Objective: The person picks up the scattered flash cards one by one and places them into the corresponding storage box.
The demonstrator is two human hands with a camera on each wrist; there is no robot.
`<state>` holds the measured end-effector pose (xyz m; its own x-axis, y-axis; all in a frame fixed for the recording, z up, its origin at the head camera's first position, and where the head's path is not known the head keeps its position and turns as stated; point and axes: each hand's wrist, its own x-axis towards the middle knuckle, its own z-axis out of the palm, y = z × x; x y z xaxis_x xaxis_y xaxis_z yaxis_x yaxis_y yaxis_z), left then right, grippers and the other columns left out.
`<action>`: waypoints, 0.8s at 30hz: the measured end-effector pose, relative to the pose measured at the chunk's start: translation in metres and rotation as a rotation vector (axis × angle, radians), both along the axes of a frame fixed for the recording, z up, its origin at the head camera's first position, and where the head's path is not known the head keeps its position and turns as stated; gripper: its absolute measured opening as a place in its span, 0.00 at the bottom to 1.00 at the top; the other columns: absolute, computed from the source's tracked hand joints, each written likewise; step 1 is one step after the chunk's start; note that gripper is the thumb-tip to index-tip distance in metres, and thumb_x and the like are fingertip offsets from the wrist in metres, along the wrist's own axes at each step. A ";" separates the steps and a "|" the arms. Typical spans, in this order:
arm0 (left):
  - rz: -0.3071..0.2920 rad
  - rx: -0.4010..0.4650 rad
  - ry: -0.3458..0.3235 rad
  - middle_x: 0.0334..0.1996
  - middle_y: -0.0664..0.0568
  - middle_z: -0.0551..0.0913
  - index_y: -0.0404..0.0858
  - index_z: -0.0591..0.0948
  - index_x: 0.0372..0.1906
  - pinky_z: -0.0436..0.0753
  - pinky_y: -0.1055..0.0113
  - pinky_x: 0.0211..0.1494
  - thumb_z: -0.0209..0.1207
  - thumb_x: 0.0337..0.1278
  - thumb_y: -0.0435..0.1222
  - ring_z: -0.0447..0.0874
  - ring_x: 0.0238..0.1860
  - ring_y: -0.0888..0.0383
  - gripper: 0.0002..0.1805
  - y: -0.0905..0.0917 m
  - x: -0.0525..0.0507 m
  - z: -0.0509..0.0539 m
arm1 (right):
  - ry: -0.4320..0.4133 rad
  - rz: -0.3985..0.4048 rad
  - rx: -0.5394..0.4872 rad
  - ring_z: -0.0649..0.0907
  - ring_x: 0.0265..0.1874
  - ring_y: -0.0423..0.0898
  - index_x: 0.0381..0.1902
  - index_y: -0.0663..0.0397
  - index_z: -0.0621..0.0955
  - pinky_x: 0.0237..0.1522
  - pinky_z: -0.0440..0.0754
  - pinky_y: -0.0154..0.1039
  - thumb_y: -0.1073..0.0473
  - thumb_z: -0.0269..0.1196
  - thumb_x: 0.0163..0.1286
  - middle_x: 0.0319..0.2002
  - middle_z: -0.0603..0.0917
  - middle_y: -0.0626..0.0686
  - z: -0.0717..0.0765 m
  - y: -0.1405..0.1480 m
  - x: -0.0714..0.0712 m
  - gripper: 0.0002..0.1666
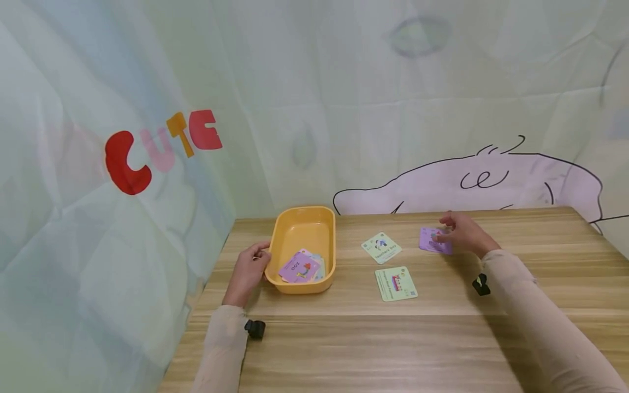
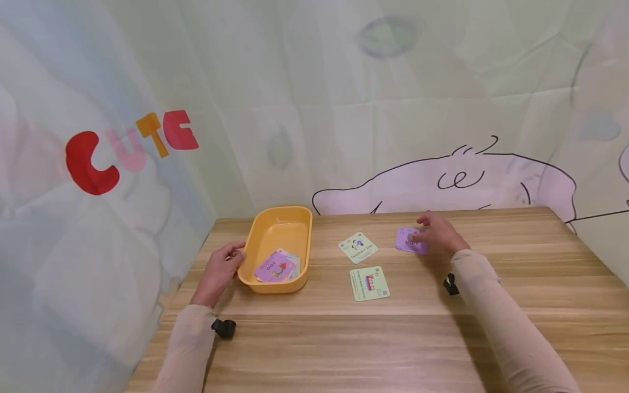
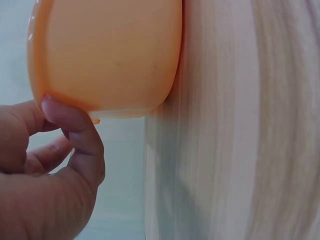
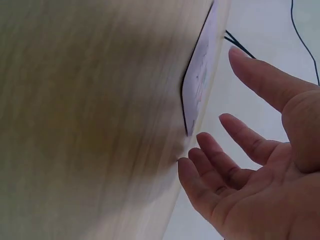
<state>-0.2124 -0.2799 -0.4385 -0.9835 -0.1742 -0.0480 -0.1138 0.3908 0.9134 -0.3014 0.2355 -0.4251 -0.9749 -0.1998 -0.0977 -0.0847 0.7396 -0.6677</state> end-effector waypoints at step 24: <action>0.007 0.018 -0.017 0.43 0.46 0.73 0.41 0.76 0.68 0.79 0.70 0.32 0.51 0.75 0.35 0.74 0.34 0.54 0.21 0.001 0.001 0.002 | -0.066 -0.040 0.108 0.76 0.48 0.62 0.54 0.72 0.75 0.55 0.75 0.57 0.59 0.73 0.62 0.52 0.77 0.69 -0.003 -0.002 -0.007 0.30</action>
<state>-0.2114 -0.2787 -0.4363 -0.9814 -0.1797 -0.0679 -0.1320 0.3737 0.9181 -0.3085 0.2338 -0.4281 -0.9727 -0.1454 -0.1810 -0.0119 0.8096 -0.5868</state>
